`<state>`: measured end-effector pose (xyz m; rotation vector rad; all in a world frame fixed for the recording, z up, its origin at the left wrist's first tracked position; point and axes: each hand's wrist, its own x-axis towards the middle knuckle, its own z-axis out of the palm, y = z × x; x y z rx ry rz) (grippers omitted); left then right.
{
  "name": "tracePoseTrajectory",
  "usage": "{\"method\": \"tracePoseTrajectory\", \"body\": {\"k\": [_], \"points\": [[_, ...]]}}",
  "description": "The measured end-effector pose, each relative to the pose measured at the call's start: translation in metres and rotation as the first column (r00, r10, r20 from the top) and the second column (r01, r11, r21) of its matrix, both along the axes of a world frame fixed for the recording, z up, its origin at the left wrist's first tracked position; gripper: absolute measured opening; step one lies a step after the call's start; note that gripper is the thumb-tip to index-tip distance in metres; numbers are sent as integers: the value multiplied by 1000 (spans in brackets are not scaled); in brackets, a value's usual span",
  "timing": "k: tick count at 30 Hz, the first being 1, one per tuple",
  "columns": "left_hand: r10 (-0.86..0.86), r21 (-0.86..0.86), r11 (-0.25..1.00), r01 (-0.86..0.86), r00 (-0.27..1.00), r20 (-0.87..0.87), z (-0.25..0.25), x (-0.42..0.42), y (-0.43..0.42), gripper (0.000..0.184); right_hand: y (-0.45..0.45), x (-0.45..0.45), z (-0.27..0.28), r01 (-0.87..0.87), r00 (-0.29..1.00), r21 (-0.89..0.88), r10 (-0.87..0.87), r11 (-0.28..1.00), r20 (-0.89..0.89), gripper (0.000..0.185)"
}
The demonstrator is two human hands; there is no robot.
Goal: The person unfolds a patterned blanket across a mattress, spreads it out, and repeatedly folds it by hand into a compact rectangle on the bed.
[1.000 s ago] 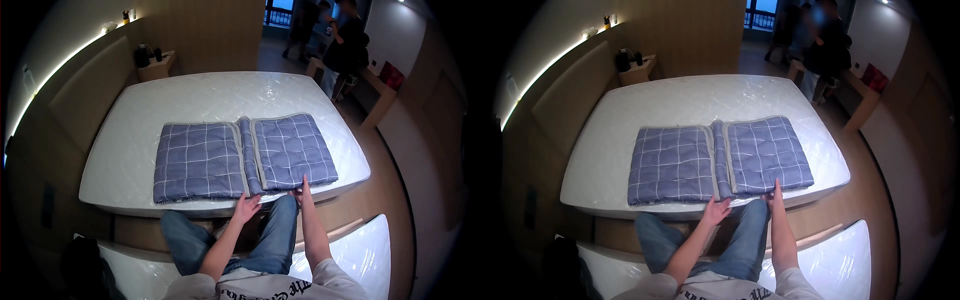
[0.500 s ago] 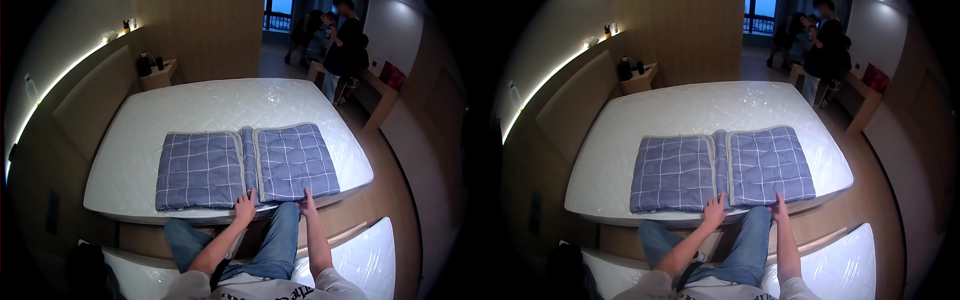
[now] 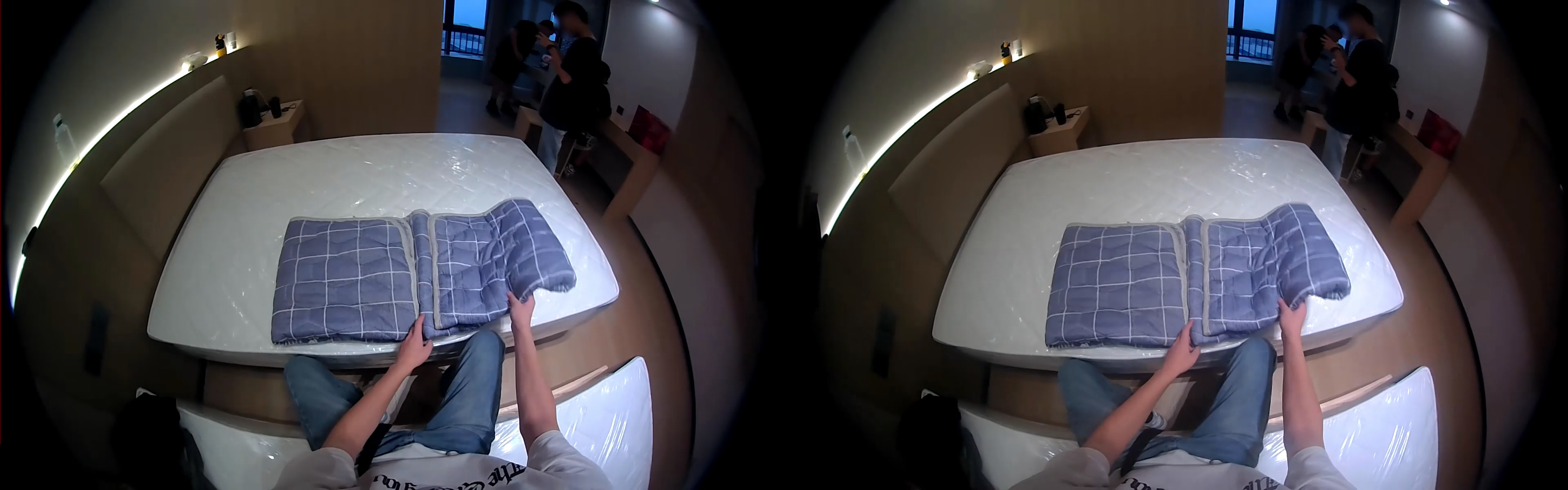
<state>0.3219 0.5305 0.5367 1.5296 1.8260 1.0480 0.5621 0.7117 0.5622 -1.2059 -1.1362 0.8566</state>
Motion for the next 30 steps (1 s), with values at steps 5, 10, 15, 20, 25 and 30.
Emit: {"method": "tracePoseTrajectory", "body": {"k": [5,10,15,20,25,30], "points": [[49,-131,991,-20,974,220,12,-10,-4,68,-21,-49,67,-202,936,231,119,952,331,30],[94,-15,995,-99,872,481,-6,-27,-21,66,-51,-106,103,-351,886,353,186,867,425,36],[-13,291,903,-315,658,753,71,-71,-59,70,-99,-170,111,-578,686,194,344,793,641,54],[-267,343,769,-539,216,939,66,-155,-81,67,-164,-245,103,-757,528,268,318,596,787,70],[-154,136,873,-469,1,988,41,-246,-132,72,-195,-258,90,-871,459,293,443,393,770,59],[-18,13,968,-252,-17,1000,64,-336,-147,76,-118,-184,49,-432,849,107,363,896,385,43]]}}
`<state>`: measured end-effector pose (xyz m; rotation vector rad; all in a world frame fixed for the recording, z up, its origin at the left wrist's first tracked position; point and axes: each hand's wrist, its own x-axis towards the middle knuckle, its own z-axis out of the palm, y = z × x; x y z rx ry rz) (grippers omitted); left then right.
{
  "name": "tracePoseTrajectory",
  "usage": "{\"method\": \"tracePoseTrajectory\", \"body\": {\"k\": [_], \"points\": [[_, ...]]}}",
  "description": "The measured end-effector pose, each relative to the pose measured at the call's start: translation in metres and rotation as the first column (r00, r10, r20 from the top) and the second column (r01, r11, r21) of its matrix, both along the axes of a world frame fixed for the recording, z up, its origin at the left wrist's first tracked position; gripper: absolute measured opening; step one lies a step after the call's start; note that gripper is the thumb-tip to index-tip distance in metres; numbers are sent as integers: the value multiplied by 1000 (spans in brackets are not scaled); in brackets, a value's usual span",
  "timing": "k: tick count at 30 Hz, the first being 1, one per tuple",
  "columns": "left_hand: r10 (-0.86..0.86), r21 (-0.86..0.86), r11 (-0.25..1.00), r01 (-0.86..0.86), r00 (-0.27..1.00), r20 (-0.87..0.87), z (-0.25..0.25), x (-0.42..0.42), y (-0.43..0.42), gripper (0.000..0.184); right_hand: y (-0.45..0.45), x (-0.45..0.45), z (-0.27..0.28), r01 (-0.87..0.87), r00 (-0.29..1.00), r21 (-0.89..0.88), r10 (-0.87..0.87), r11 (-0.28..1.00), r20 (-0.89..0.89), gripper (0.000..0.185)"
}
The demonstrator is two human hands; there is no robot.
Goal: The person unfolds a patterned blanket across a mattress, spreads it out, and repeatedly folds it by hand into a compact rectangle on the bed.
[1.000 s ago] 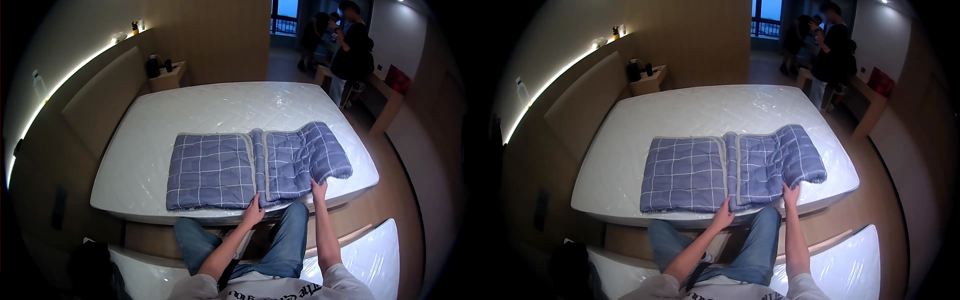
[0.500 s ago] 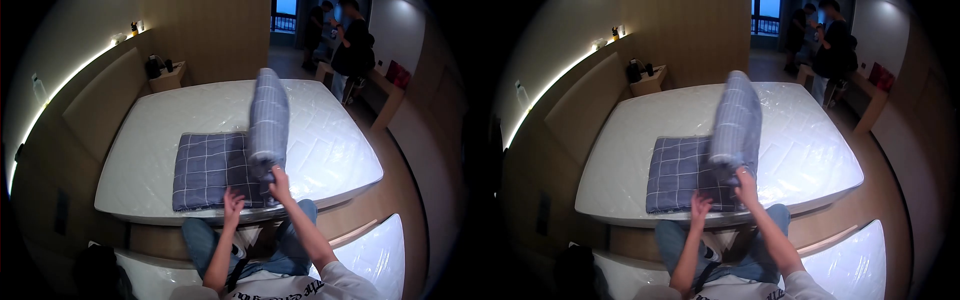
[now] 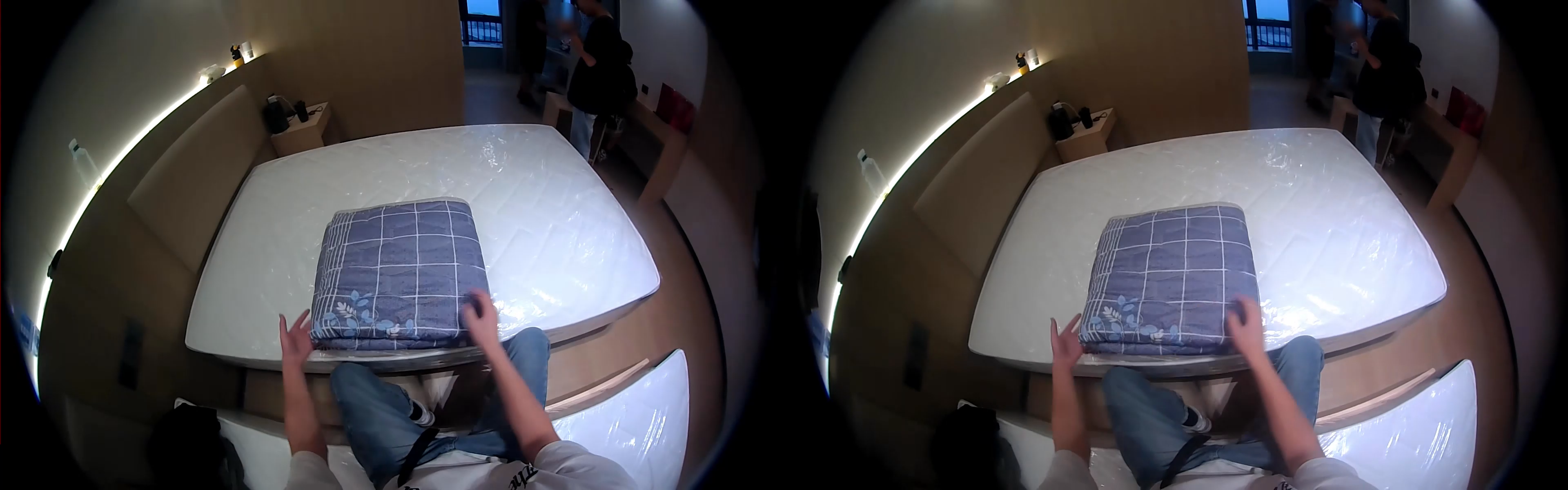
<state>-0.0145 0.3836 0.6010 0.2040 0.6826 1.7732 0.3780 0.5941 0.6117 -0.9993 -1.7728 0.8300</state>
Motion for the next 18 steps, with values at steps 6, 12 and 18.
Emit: {"method": "tracePoseTrajectory", "body": {"k": [6,12,18], "points": [[-340,-470,881,58,768,-543,62,-13,108,67,72,30,-62,-276,904,-655,-42,704,-426,48],[-450,-553,832,-48,525,-722,89,-10,141,46,75,25,-59,-443,822,-662,-22,604,-570,52],[-268,-423,901,-101,637,-723,54,-44,108,46,30,17,-19,-429,809,-401,147,809,-569,53]]}}
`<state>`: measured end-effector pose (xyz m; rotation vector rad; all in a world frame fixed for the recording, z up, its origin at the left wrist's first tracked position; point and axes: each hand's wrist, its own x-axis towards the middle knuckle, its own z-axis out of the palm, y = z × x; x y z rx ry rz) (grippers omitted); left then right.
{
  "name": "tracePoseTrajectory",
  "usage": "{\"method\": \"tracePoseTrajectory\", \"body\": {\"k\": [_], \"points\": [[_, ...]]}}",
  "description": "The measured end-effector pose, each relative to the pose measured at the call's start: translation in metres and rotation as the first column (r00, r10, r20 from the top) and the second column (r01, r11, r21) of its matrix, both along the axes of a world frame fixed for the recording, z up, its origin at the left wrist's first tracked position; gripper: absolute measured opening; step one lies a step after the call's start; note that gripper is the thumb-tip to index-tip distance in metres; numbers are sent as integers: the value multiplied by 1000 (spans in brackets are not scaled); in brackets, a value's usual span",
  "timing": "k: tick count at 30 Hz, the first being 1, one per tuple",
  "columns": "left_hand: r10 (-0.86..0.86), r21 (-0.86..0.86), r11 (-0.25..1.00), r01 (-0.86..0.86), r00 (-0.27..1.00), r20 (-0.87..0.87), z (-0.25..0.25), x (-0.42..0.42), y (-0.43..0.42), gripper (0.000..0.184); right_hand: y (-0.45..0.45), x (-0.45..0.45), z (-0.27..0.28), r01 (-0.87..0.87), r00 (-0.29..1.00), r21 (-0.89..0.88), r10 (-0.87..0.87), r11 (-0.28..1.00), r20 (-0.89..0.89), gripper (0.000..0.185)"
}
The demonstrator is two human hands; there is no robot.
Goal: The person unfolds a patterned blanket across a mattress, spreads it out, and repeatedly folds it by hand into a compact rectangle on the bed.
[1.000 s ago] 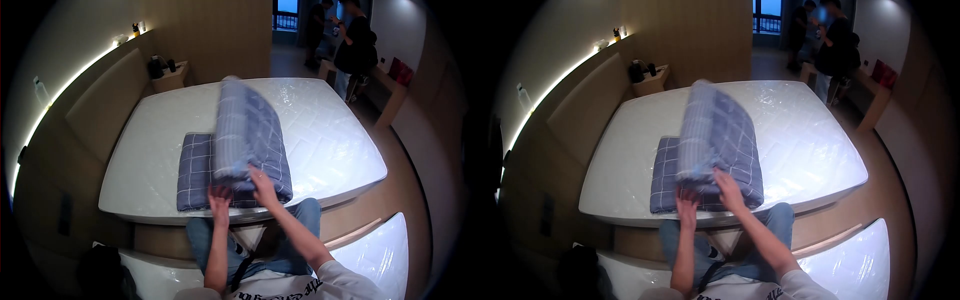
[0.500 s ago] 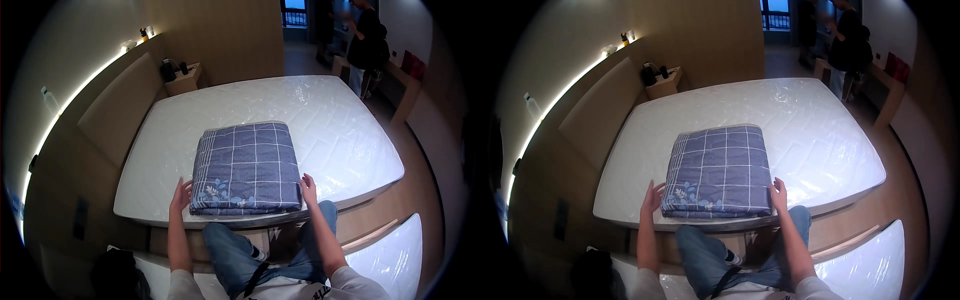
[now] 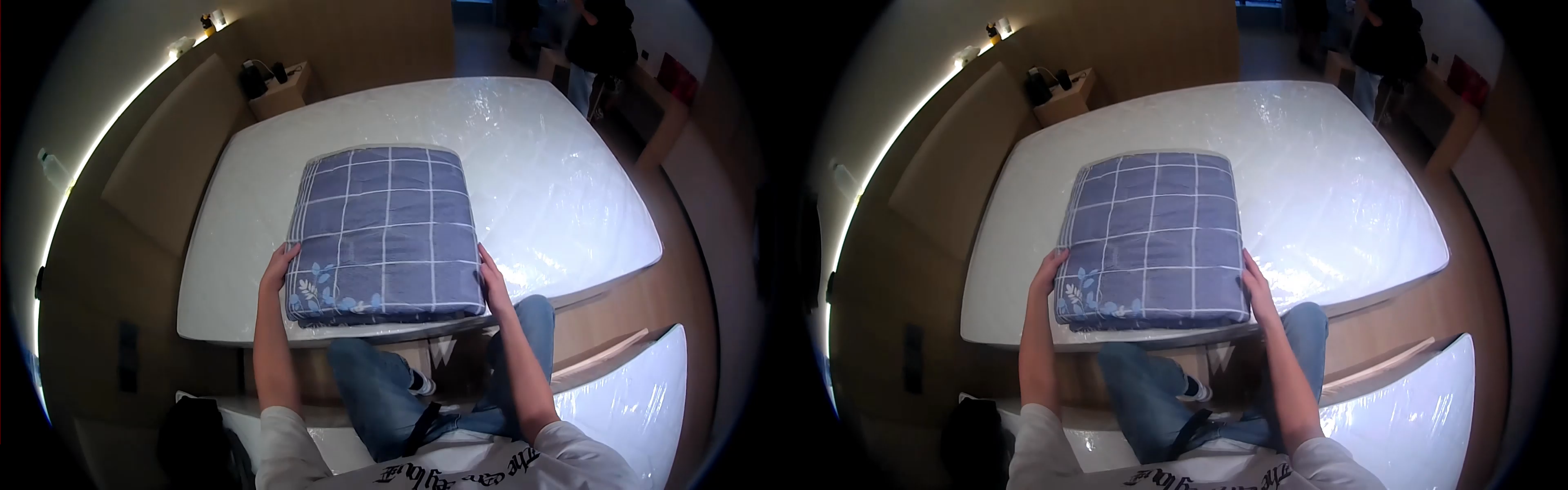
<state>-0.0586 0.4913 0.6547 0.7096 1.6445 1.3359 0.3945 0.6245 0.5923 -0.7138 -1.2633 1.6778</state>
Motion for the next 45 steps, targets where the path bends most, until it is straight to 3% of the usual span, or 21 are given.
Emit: {"method": "tracePoseTrajectory", "body": {"k": [3,4,6,8,9,11,15,16,20,22,23,25,26,28,34,35,37,38,40,41,45], "points": [[39,-240,968,-76,987,-157,-68,-35,-9,58,-22,8,1,-95,985,145,72,985,160,72],[42,-256,963,-79,988,-147,-62,-27,-13,58,-33,10,7,-131,962,200,76,971,262,83],[86,-190,963,-194,882,-463,-40,-16,7,68,-40,12,1,-164,925,226,70,960,374,108],[35,-209,976,-58,993,-111,-29,-22,20,71,-46,14,3,-187,897,256,59,948,438,108],[30,-217,975,-51,995,-100,-29,-18,26,71,-46,15,5,-211,875,301,42,930,483,107],[22,-265,954,-143,910,-413,-23,-11,32,73,-50,14,5,-166,885,270,22,948,466,100],[120,-48,990,-136,962,-244,19,9,29,74,-42,16,9,-62,884,352,-112,934,453,80],[204,-27,973,-228,915,-348,10,-4,30,70,-45,18,7,-20,871,376,-168,927,461,74],[156,-50,974,-220,819,-552,12,10,17,73,-60,3,-8,27,806,520,-327,854,494,72],[71,-190,882,-431,520,-851,-20,6,21,80,-66,3,-2,-35,770,605,-365,795,524,76],[80,-187,879,-438,522,-849,-42,-8,23,80,-68,3,1,-66,753,619,-368,782,545,77],[118,-252,924,-288,841,-529,-70,-35,23,83,-61,6,-5,-45,785,550,-311,834,536,78],[109,-259,924,-281,843,-526,-74,-36,19,83,-61,8,-11,-20,817,470,-256,882,516,79],[105,-182,970,-159,955,-276,-52,-18,9,79,-60,3,-18,13,811,499,-301,866,501,80],[61,-208,975,-79,994,-95,-1,-7,0,78,-50,-1,0,72,770,619,-438,782,464,62],[63,-193,978,-81,993,-99,4,-7,-1,78,-53,1,3,74,773,630,-444,773,453,62],[46,-255,953,-164,909,-413,10,-3,0,84,-59,10,4,30,722,661,-474,750,504,60],[47,-249,955,-163,909,-414,2,-5,4,84,-62,9,5,17,717,690,-490,723,496,61],[-5,-346,871,-349,697,-717,-39,-23,10,90,-66,4,6,14,696,622,-455,783,556,64],[-66,-431,863,-263,788,-612,-53,-37,13,94,-66,0,4,32,695,584,-438,811,570,66],[-66,-406,904,-133,895,-441,-31,-34,29,93,-71,-2,-5,43,706,556,-419,830,571,71]]}}
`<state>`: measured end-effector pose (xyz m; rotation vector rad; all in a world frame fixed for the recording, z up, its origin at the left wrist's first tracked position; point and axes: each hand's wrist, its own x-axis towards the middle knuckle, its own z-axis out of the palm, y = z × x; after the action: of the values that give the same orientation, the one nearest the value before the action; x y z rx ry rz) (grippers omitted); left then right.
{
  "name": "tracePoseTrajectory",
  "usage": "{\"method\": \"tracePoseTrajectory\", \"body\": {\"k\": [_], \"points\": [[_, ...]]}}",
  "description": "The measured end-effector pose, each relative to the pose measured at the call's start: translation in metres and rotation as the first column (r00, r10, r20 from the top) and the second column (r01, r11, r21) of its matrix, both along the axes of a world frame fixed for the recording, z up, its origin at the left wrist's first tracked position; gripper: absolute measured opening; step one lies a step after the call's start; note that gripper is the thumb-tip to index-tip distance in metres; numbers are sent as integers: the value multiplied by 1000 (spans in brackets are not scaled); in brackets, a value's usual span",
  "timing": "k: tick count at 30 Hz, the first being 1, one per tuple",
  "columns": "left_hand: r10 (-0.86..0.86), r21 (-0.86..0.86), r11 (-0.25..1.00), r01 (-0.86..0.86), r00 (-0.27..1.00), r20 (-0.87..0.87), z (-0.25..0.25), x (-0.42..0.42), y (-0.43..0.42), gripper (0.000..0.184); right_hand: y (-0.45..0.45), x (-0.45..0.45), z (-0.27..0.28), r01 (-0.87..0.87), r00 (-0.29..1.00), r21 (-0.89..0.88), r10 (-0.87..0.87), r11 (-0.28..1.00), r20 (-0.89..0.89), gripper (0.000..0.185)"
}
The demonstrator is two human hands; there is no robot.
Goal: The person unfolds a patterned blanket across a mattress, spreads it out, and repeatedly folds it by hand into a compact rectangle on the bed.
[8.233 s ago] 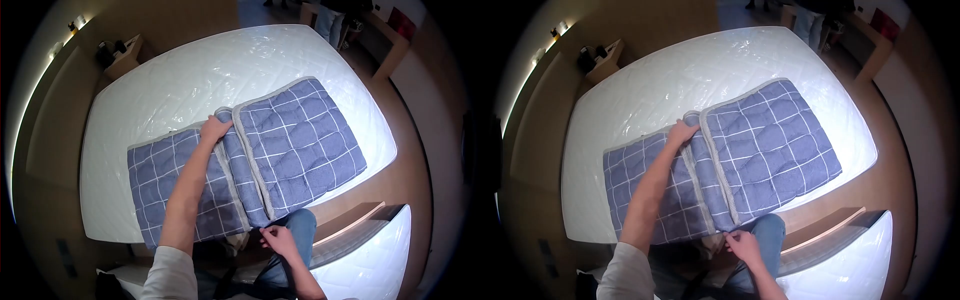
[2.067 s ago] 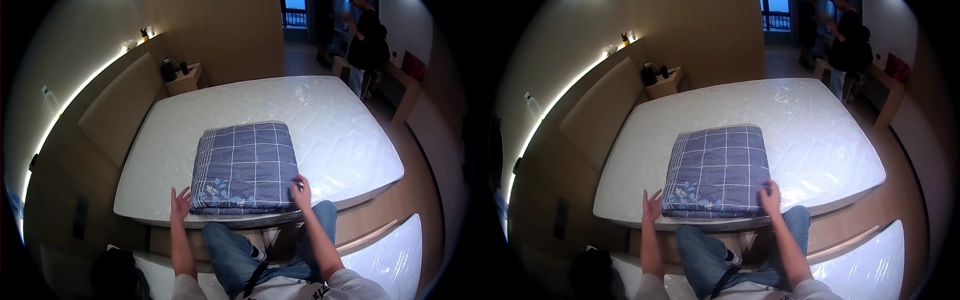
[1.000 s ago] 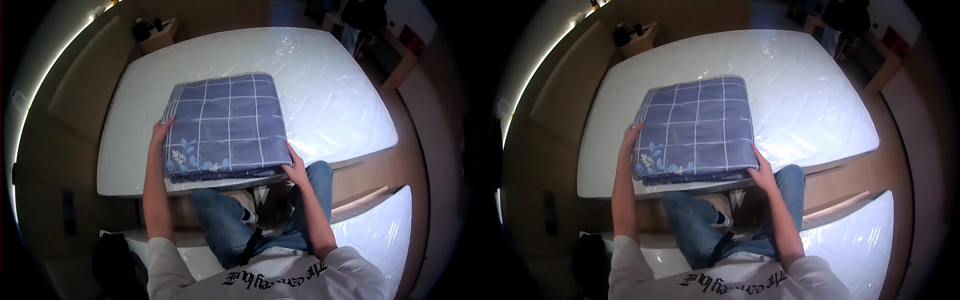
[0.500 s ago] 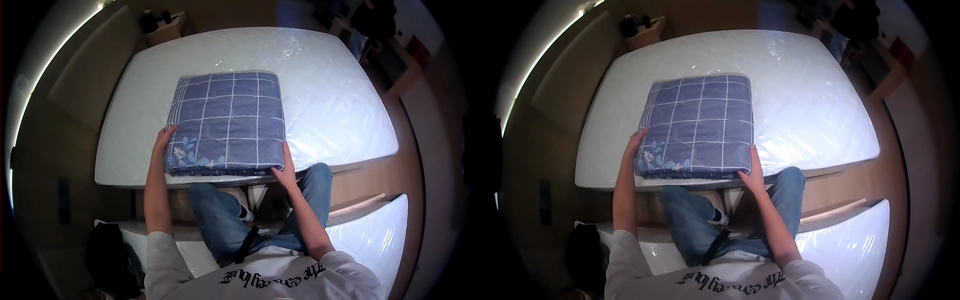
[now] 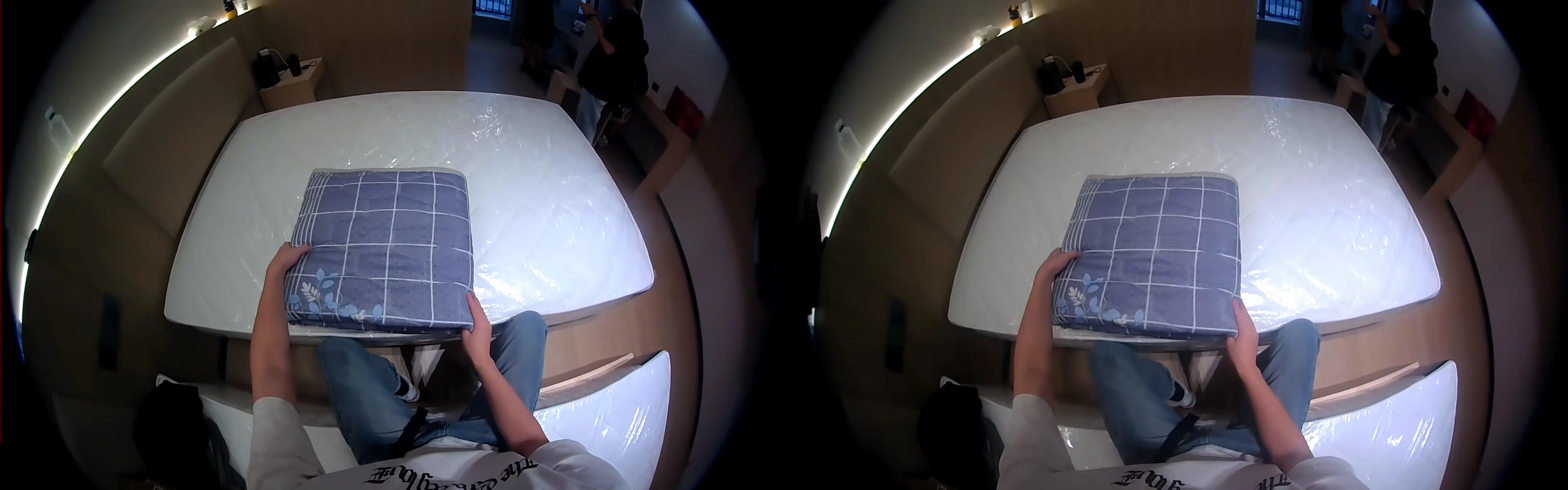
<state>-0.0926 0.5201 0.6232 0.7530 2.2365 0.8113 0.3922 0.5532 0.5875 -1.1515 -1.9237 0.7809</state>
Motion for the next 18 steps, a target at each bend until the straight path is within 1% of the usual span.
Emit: {"method": "tracePoseTrajectory", "body": {"k": [1,2,4,5,6,7,8,9,10,11,12,13,14,15,16,17,18], "points": [[-14,14,1000,13,997,71,7,2,4,94,-1,0,0,-7,1000,2,7,1000,27,72],[-13,17,1000,12,998,66,15,3,9,94,0,0,0,-13,998,3,13,1000,54,73],[55,32,998,-60,987,152,25,1,23,94,0,1,-3,-13,997,-15,15,1000,75,72],[45,40,998,-51,988,148,19,-7,33,94,1,1,-5,-11,995,-30,14,999,101,72],[70,62,995,-75,995,70,4,-20,46,95,2,2,-7,1,995,-22,1,1000,99,72],[98,86,992,-97,995,-6,0,-22,57,96,2,2,-10,-9,996,-14,10,1000,90,72],[86,94,992,-85,996,-5,-4,-26,67,96,4,2,-13,-18,997,-5,19,1000,81,71],[154,56,987,-149,983,-103,0,-23,75,96,4,1,-6,-22,995,-37,25,999,96,59],[217,24,976,-217,955,-201,4,-21,82,95,7,1,-7,-10,995,-33,13,999,98,59],[206,24,978,-206,958,-199,6,-17,87,95,7,3,-10,-21,995,-29,23,999,98,58],[190,8,980,-198,927,-323,8,-11,90,86,6,2,-12,-31,995,-31,34,999,99,58],[167,-13,981,-192,881,-443,13,-2,89,76,6,1,-14,0,996,-10,1,1000,89,68],[152,-25,983,-182,884,-443,19,7,87,76,4,1,-14,10,996,-22,-8,1000,92,68],[215,155,975,-159,853,-476,29,20,82,65,1,3,-15,16,996,7,-17,1000,83,66],[285,336,934,-123,823,-492,38,32,79,55,0,6,-16,23,997,42,-26,999,74,65],[323,368,920,-138,799,-508,43,42,76,45,1,6,-15,33,997,44,-37,998,73,65],[315,369,921,-127,802,-508,35,43,78,45,2,5,-11,40,999,66,-42,997,22,65]]}}
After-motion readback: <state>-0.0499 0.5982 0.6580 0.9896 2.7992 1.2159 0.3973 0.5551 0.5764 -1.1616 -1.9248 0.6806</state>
